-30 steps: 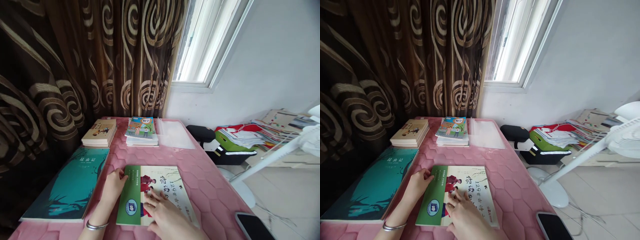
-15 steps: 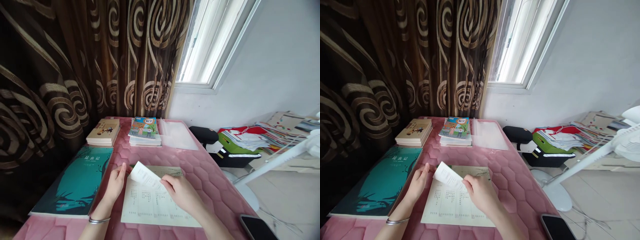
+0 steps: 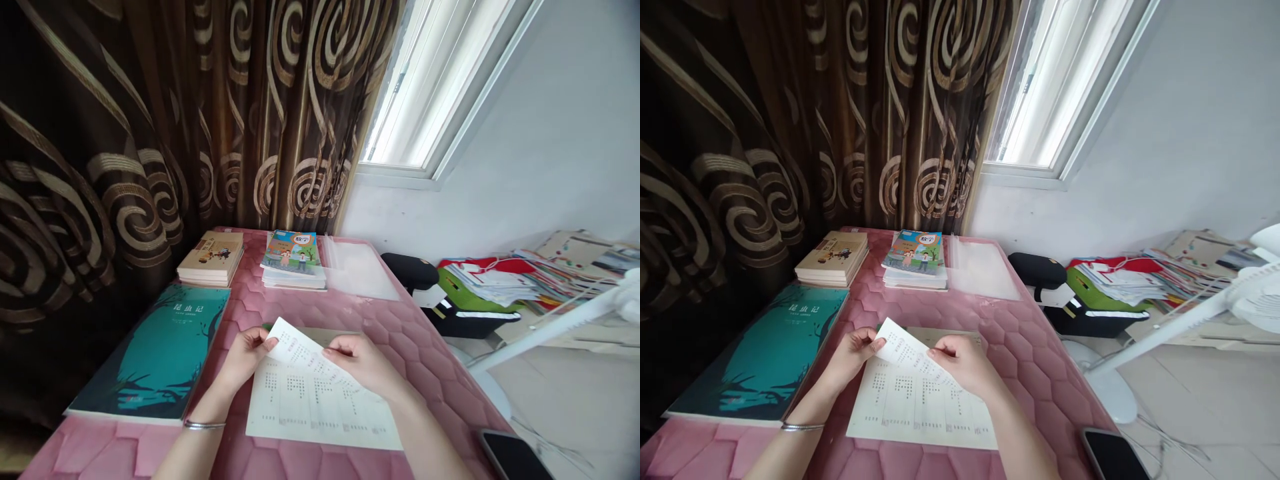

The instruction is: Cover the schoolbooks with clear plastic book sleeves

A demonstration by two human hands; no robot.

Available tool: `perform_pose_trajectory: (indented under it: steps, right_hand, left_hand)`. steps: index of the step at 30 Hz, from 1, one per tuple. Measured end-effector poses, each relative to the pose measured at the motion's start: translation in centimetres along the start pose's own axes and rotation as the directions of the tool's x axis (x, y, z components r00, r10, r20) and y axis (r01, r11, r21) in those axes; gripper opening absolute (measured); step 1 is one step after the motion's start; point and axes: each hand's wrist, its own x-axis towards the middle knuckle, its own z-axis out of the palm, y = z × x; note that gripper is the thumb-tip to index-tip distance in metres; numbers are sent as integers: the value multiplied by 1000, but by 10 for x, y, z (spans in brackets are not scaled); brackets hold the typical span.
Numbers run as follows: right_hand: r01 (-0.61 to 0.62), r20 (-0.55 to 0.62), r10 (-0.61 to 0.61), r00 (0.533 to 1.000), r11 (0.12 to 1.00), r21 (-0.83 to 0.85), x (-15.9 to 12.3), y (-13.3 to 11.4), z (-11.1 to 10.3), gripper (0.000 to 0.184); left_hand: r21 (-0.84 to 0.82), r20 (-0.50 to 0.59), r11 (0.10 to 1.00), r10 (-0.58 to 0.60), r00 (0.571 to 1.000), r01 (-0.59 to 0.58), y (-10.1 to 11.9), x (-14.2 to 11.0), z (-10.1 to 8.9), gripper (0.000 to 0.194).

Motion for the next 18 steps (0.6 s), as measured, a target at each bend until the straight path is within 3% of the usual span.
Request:
perform_pose_trajectory:
  steps: [6,13,18]
  right_hand:
    - [-40,132,19,991,987,158,-5,7,-4,34]
    - [-50,231,-13,973,964,263,-1,21,5,38]
    - [-65,296,-23,955,957,283,1,23,12,45]
  left_hand:
    - [57,30,998,-4,1000,2,7,-5,6,45]
    - [341,-44,935,116,992,-94,32,-24,29,40]
    - [347,16,936,59,998,-61,31,-24,33,39]
